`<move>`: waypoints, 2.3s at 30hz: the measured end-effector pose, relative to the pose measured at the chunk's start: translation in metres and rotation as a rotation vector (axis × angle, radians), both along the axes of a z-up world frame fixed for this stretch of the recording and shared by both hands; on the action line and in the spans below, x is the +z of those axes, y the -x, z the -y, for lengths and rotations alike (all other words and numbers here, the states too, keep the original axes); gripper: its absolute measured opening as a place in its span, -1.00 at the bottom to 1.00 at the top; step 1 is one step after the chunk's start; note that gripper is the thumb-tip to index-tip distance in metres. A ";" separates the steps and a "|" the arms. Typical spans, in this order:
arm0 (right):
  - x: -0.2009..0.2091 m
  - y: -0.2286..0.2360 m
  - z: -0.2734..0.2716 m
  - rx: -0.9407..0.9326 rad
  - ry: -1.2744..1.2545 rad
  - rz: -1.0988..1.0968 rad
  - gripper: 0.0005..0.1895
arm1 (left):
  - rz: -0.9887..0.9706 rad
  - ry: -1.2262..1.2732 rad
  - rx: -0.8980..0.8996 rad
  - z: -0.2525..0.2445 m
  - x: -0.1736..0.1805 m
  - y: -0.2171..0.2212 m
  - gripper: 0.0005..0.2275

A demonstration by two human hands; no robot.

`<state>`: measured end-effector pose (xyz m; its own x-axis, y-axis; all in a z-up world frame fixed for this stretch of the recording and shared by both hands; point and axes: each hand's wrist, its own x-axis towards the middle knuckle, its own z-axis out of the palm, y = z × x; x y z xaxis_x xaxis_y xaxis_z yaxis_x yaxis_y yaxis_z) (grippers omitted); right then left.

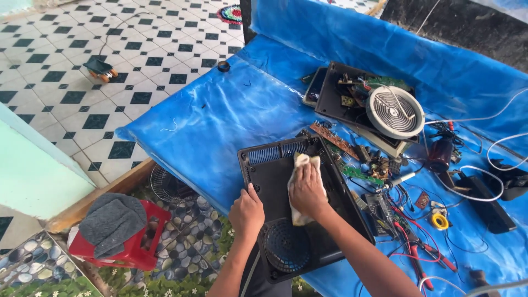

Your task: The person cleans the inside of a black plastic electronics casing using a brush and a cloth. The person first uses a brush to sweep the interior surfaces and then wipes the casing with a cloth.

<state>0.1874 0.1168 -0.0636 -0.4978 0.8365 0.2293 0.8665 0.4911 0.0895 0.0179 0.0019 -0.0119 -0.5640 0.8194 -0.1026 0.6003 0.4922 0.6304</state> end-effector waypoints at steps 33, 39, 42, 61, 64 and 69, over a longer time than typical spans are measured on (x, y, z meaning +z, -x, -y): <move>0.017 0.052 0.046 0.510 0.003 -0.167 -0.19 | 0.004 0.020 0.024 -0.005 -0.013 0.002 -0.47; 0.007 0.016 0.003 0.140 0.006 -0.184 -0.23 | 0.021 0.009 0.026 -0.002 -0.006 -0.001 -0.47; -0.003 0.033 0.013 0.094 -0.098 -0.191 -0.20 | 0.022 0.014 0.027 -0.001 0.000 -0.001 -0.47; -0.024 0.019 0.019 0.067 -0.081 -0.106 -0.10 | 0.052 -0.005 -0.008 0.000 0.003 -0.001 -0.44; -0.019 0.023 0.032 -0.119 -0.161 -0.018 -0.11 | 0.054 0.006 -0.010 0.000 0.005 0.001 -0.45; -0.025 0.011 -0.004 -0.202 0.016 -0.014 -0.11 | 0.029 -0.008 -0.008 -0.001 0.008 0.000 -0.46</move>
<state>0.1766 0.1206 -0.0889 -0.3167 0.9224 0.2211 0.9485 0.3088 0.0705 0.0178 0.0025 -0.0038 -0.5546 0.8245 -0.1127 0.5854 0.4828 0.6513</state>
